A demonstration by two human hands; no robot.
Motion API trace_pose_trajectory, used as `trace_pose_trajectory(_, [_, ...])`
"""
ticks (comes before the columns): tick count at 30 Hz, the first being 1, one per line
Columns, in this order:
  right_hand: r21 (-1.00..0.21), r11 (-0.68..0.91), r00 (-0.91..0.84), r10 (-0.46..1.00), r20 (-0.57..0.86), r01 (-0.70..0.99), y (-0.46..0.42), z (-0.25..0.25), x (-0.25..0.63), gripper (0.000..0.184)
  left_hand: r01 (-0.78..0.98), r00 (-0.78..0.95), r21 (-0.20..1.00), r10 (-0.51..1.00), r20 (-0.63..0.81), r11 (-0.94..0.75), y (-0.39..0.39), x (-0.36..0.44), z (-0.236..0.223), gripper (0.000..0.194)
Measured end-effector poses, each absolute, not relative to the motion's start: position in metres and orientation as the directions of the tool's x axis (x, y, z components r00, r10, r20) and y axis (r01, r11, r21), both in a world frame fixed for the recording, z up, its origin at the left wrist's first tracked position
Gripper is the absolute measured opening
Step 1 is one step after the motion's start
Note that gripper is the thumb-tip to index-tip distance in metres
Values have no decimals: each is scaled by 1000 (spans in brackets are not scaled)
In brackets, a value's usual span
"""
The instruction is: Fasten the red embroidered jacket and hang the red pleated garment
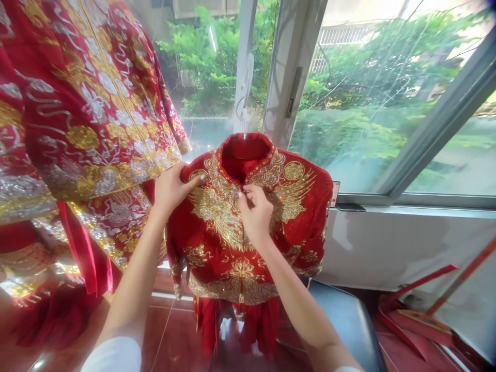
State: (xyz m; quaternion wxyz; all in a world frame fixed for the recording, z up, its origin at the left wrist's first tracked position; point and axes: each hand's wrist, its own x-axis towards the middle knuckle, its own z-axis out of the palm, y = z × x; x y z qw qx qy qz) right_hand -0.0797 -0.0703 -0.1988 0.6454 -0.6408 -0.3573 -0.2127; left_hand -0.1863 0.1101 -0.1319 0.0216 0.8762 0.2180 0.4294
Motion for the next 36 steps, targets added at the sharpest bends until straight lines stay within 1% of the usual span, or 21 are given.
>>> trace_pose_trajectory(3, [-746, 180, 703, 252, 665, 641, -77, -195, -82, 12, 370, 537, 226, 406, 739, -901, 112, -184, -133, 48])
trace_pose_trajectory(5, [-804, 285, 755, 283, 591, 523, -81, -196, -85, 9, 372, 544, 232, 413, 730, -899, 113, -183, -133, 49])
trace_pose_trajectory(7, [-844, 384, 800, 325, 504, 375, -85, -205, -89, 11, 357, 551, 240, 411, 726, -903, 114, -183, -133, 50])
trace_pose_trajectory(9, [-871, 414, 829, 364, 425, 265, -89, -226, -92, 16, 343, 559, 241, 403, 725, -908, 114, -184, -133, 51])
trace_pose_trajectory(12, [-924, 354, 869, 400, 290, 146, -94, -286, -97, 24, 333, 572, 237, 395, 719, -913, 116, -186, -131, 52])
trace_pose_trajectory(16, [-961, 274, 909, 410, 76, -44, -109, -401, -115, 45, 328, 580, 226, 384, 718, -917, 116, -187, -130, 53])
trace_pose_trajectory(18, [-928, 310, 936, 339, -96, -207, -121, -456, -128, 56, 356, 558, 192, 373, 741, -915, 113, -188, -131, 53])
trace_pose_trajectory(20, [-883, 317, 900, 377, -218, -347, -133, -501, -139, 61, 401, 514, 144, 352, 782, -905, 107, -189, -135, 54])
trace_pose_trajectory(21, [-867, 317, 881, 405, -244, -386, -140, -518, -142, 62, 427, 485, 122, 341, 805, -896, 103, -190, -138, 55])
trace_pose_trajectory(23, [-841, 328, 869, 400, -290, -431, -154, -541, -142, 63, 476, 419, 103, 328, 847, -873, 93, -192, -147, 59])
trace_pose_trajectory(25, [-821, 308, 846, 411, -340, -480, -169, -548, -132, 65, 508, 368, 108, 328, 870, -855, 85, -195, -155, 70])
trace_pose_trajectory(26, [-827, 263, 823, 445, -353, -497, -177, -545, -124, 65, 514, 350, 116, 331, 876, -850, 83, -196, -160, 77])
trace_pose_trajectory(28, [-900, 115, 803, 509, -309, -420, -197, -521, -103, 60, 513, 333, 128, 335, 882, -849, 82, -197, -166, 88])
trace_pose_trajectory(29, [-957, 26, 826, 512, -236, -289, -207, -500, -91, 55, 511, 330, 132, 336, 882, -849, 84, -197, -168, 89])
trace_pose_trajectory(30, [-996, -35, 897, 434, -84, -76, -216, -474, -78, 49, 510, 327, 133, 335, 884, -850, 87, -196, -169, 88])
trace_pose_trajectory(31, [-985, -114, 934, 347, 83, 130, -224, -442, -64, 44, 508, 325, 132, 332, 885, -851, 90, -195, -170, 84])
trace_pose_trajectory(32, [-933, -187, 942, 199, 271, 308, -229, -406, -50, 41, 504, 327, 126, 324, 888, -854, 93, -194, -170, 80])
trace_pose_trajectory(33, [-858, -244, 889, 39, 456, 451, -231, -370, -36, 41, 499, 327, 120, 315, 891, -858, 97, -193, -170, 74])
trace_pose_trajectory(34, [-764, -295, 783, -74, 617, 574, -230, -333, -23, 48, 492, 323, 119, 308, 895, -862, 100, -192, -169, 68])
trace_pose_trajectory(35, [-643, -348, 648, -119, 753, 683, -225, -299, -10, 60, 481, 315, 127, 307, 898, -867, 103, -192, -168, 62])
trace_pose_trajectory(36, [-516, -390, 516, -112, 849, 763, -217, -270, 2, 78, 465, 307, 145, 313, 899, -873, 106, -192, -166, 56])
